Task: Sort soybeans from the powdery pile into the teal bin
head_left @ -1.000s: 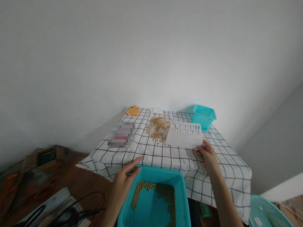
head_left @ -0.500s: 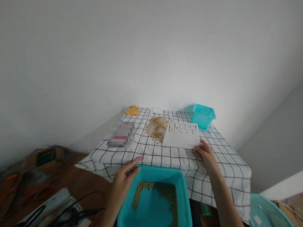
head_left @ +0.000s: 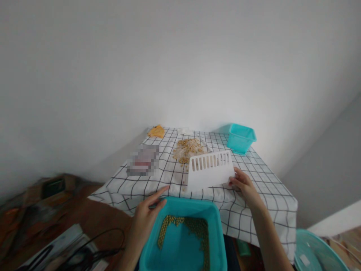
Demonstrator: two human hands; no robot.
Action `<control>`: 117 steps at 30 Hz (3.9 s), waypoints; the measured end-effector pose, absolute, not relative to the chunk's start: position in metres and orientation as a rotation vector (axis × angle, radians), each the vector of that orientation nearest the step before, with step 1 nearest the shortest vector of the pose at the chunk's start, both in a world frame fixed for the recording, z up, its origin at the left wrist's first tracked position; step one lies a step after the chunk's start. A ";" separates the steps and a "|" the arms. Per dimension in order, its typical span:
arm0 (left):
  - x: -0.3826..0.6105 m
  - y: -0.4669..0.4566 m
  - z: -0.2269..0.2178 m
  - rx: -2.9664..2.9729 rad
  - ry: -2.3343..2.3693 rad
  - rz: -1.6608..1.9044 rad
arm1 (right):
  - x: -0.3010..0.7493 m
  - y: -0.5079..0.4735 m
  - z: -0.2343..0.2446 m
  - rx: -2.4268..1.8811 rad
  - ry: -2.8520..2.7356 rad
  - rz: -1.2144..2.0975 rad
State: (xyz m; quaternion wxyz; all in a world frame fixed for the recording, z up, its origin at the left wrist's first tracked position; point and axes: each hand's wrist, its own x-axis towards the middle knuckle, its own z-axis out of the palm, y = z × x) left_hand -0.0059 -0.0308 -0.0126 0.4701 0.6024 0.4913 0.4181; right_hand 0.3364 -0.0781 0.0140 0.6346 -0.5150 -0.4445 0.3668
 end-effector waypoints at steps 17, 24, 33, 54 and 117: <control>-0.004 -0.031 -0.013 1.476 1.192 1.051 | 0.340 -0.080 0.011 -1.164 -1.096 0.969; -0.005 -0.034 -0.011 1.486 1.192 1.028 | 0.339 -0.079 0.013 -1.101 -0.922 0.857; -0.004 -0.036 -0.008 1.526 1.173 1.097 | 0.339 -0.070 0.012 -1.136 -0.899 0.870; -0.003 -0.035 -0.011 1.482 1.180 1.021 | 0.337 -0.071 0.013 -1.148 -0.985 0.859; -0.004 -0.035 -0.008 1.525 1.205 1.054 | 0.337 -0.073 0.014 -1.141 -0.996 0.906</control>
